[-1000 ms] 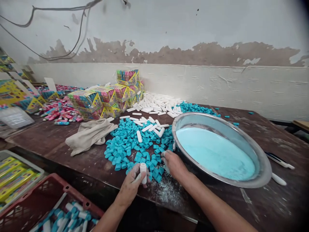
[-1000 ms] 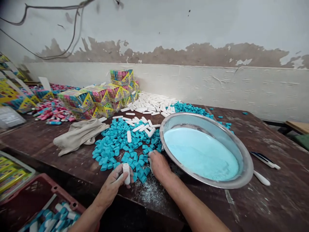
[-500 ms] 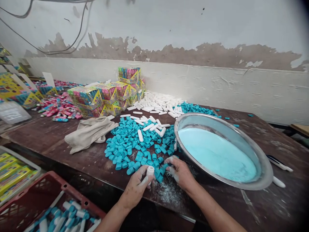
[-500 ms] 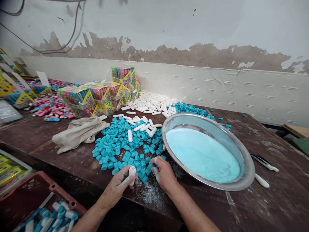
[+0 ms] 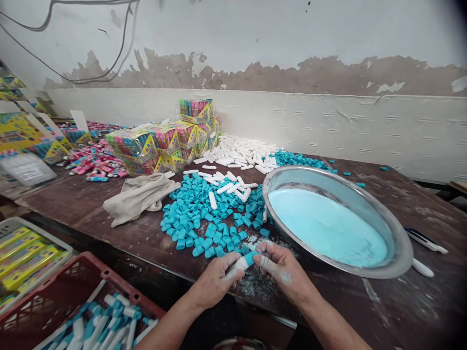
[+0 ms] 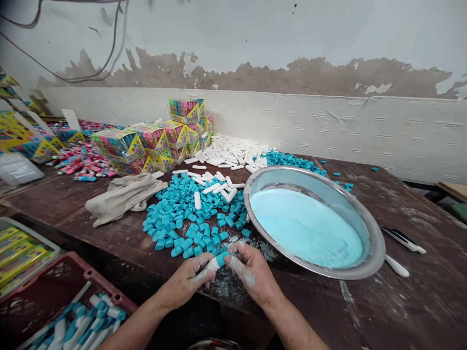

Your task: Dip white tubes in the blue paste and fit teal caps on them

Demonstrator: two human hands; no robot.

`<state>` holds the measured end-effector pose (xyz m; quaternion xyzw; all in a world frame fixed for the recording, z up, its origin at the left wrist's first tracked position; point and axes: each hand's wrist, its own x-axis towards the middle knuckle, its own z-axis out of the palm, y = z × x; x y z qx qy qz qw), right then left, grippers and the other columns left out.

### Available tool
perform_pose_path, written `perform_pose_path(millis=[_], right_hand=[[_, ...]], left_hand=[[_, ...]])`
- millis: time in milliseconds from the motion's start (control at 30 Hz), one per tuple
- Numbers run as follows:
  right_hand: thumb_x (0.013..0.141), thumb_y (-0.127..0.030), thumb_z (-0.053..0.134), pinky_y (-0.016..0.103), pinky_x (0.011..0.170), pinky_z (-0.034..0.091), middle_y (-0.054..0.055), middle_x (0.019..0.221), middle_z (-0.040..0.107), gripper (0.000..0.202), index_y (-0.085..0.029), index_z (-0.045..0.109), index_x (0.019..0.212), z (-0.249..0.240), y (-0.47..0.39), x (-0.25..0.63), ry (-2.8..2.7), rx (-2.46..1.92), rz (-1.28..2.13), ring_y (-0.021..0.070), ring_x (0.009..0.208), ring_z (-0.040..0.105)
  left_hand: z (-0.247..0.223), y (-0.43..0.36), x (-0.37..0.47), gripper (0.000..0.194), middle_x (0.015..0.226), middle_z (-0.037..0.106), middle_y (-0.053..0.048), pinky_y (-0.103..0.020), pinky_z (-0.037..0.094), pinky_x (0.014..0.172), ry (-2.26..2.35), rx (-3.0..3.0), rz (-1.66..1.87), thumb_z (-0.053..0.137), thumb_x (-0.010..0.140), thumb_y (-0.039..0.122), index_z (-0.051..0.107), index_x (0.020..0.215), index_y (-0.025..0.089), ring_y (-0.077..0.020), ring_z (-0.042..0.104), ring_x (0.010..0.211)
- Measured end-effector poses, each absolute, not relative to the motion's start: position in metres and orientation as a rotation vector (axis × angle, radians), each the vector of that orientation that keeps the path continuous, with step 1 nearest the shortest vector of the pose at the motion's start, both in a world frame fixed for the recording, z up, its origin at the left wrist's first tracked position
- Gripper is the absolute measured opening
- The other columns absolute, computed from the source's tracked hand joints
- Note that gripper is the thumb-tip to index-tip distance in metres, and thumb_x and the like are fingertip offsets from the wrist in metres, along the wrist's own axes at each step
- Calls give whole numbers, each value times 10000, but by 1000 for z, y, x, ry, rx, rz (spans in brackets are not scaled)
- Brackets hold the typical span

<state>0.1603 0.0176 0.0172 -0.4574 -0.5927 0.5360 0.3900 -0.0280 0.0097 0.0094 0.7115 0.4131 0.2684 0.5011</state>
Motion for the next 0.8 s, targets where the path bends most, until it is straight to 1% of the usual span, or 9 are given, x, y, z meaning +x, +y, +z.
perform_pose_path(millis=[67, 133, 233, 300, 467, 567, 633, 733, 800], right_hand=[[744, -377, 582, 196, 454, 294, -64, 514, 437, 223, -167, 507, 741, 19, 15, 162, -1538, -1149, 1428, 72, 452, 367], [733, -377, 582, 193, 443, 296, -53, 529, 490, 229, -166, 509, 785, 21, 14, 164, -1570, -1165, 1479, 71, 436, 381], [710, -362, 586, 188, 422, 296, -44, 524, 509, 233, -151, 542, 800, 27, 14, 167, -1641, -1225, 1552, 67, 413, 386], [700, -347, 580, 182, 396, 288, -40, 514, 510, 209, -147, 546, 749, 30, 14, 168, -1664, -1275, 1584, 66, 399, 389], [651, -321, 585, 164, 359, 260, -37, 486, 546, 183, -165, 492, 674, 31, 13, 171, -1601, -1329, 1676, 60, 374, 391], [602, -310, 587, 164, 348, 216, -47, 441, 539, 185, -175, 465, 638, 24, 14, 170, -1494, -1268, 1757, 51, 341, 343], [578, -271, 568, 171, 352, 193, -63, 402, 509, 148, -180, 458, 620, 19, 15, 167, -1452, -1249, 1738, 50, 329, 310], [549, -172, 502, 185, 381, 215, -80, 368, 451, 66, -186, 452, 589, 11, 17, 162, -1473, -1280, 1611, 62, 343, 322], [534, -121, 452, 193, 392, 230, -84, 366, 417, 81, -191, 437, 571, 7, 17, 160, -1487, -1359, 1528, 71, 355, 330]], left_hand=[[8, 10, -29, 229, 606, 452, 51, -190, 304, 542, 970, 1714, 598, 402, 852, 352, 470, 744, 162, -84, 421, 565], [7, 11, -28, 279, 576, 427, 54, -188, 277, 511, 976, 1757, 542, 381, 854, 388, 450, 702, 165, -81, 391, 540], [5, 12, -21, 302, 567, 421, 53, -196, 234, 494, 1106, 1934, 462, 502, 779, 420, 432, 636, 164, -83, 377, 541], [2, 13, -15, 305, 577, 464, 44, -205, 220, 487, 1237, 2036, 379, 574, 717, 434, 460, 627, 166, -92, 403, 544], [-3, 15, -2, 310, 647, 611, -22, -228, 252, 477, 1400, 2224, 131, 517, 728, 497, 585, 723, 195, -159, 547, 583], [0, 17, 2, 287, 692, 648, -54, -240, 319, 497, 1403, 2328, 15, 490, 742, 463, 614, 767, 206, -207, 605, 646], [4, 18, 4, 254, 716, 659, -71, -254, 370, 522, 1418, 2367, -36, 475, 748, 408, 620, 789, 204, -230, 623, 677], [10, 19, 9, 210, 757, 670, -88, -281, 428, 572, 1467, 2399, -76, 464, 727, 293, 618, 832, 194, -250, 636, 716], [13, 18, 12, 220, 770, 674, -92, -294, 450, 599, 1478, 2414, -108, 459, 705, 234, 615, 854, 190, -254, 640, 730]])
